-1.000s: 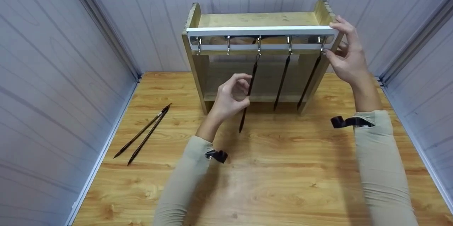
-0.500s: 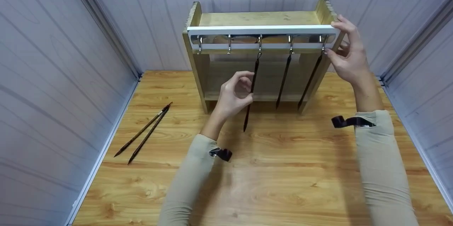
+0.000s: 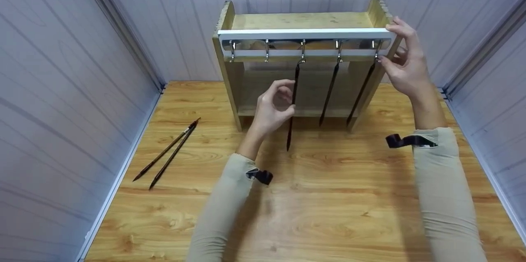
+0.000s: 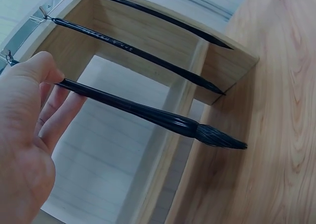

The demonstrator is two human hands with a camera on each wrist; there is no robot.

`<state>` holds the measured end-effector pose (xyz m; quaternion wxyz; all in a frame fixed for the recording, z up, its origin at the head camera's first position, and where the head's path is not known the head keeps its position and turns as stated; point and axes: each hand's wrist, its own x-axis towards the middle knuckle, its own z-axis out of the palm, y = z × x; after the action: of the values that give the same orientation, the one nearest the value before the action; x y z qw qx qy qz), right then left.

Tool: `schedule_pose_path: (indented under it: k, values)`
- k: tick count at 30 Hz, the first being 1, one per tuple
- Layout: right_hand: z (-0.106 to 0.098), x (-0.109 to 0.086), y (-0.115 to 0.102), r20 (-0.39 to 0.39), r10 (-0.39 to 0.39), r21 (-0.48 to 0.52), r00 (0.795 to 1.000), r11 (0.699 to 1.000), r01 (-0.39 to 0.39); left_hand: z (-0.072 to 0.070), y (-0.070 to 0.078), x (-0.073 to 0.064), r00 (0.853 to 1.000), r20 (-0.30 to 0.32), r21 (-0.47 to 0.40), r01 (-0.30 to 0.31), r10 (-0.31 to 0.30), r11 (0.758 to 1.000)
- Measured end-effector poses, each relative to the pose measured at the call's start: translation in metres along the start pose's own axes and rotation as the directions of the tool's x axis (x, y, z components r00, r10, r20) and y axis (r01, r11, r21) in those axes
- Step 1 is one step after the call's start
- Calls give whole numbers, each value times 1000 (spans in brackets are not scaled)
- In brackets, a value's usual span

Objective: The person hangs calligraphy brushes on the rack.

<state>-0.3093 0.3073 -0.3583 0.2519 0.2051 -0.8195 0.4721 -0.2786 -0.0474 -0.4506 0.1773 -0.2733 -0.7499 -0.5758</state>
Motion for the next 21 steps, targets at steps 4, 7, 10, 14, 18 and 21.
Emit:
schedule_pose_path:
  k: [4,7,10,14,18,21]
  values:
    - [0,0,1,-1,-7,1,1000,1000,7,4,-1,2,1000,-20,-26,13,-14,1000]
    - [0,0,0,-4,-1,6,1000,1000,1,6,-3,3,1000,-21,-41,13,-14,999]
    - [0,-1,0,-7,6,10,1000,1000,-6,9,-7,2,999,-27,-43,25,-26,999]
    - [0,-1,-2,-9,10,24,1000,1000,-10,13,-14,1,997,-39,-47,62,-63,997]
    - [0,-2,-4,-12,8,38,1000,999,-7,16,-17,1,993,-48,-77,105,-109,991]
    - [1,-2,-5,-14,8,40,1000,999,-7,17,-18,1,989,-54,-118,128,-135,985]
